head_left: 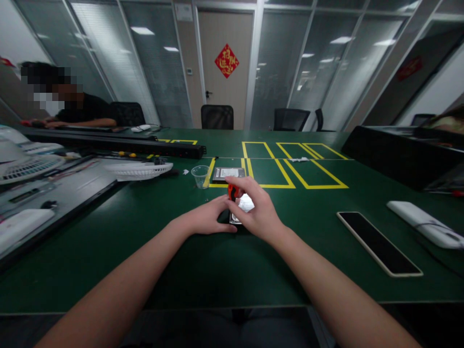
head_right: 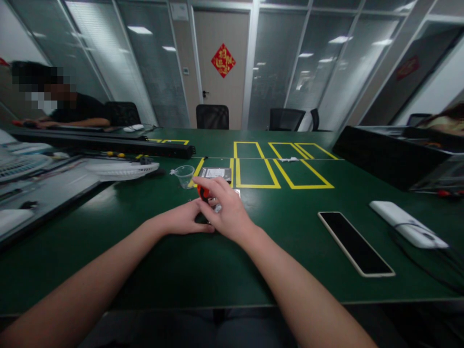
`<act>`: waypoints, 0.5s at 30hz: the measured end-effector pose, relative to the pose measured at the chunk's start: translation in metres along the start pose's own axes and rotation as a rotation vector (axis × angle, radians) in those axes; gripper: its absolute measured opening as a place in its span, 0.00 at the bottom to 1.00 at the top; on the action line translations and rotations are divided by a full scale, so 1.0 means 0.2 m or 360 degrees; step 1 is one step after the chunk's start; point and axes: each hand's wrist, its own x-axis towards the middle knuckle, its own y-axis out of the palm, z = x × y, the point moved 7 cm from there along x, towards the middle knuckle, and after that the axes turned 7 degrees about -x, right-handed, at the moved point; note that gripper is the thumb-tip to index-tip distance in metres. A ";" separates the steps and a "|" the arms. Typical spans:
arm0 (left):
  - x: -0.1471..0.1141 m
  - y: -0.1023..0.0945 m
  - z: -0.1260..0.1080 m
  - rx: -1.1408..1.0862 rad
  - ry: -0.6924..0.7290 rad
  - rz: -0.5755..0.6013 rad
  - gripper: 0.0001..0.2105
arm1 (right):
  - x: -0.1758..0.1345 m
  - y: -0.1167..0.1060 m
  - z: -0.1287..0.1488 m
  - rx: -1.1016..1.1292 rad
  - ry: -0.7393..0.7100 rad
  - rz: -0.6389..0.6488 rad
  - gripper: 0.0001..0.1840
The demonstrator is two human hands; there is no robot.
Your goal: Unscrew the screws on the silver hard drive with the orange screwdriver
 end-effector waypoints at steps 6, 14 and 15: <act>-0.01 -0.01 0.00 0.0081 -0.0003 -0.0019 0.40 | -0.01 0.02 0.00 0.0035 0.0032 0.0016 0.36; -0.01 -0.01 0.00 0.0068 -0.0014 -0.0049 0.39 | -0.02 0.02 0.00 0.0012 0.0002 0.0018 0.34; -0.01 -0.01 0.00 0.0060 0.0006 -0.0063 0.39 | -0.01 0.01 0.00 -0.0014 0.0003 0.0019 0.33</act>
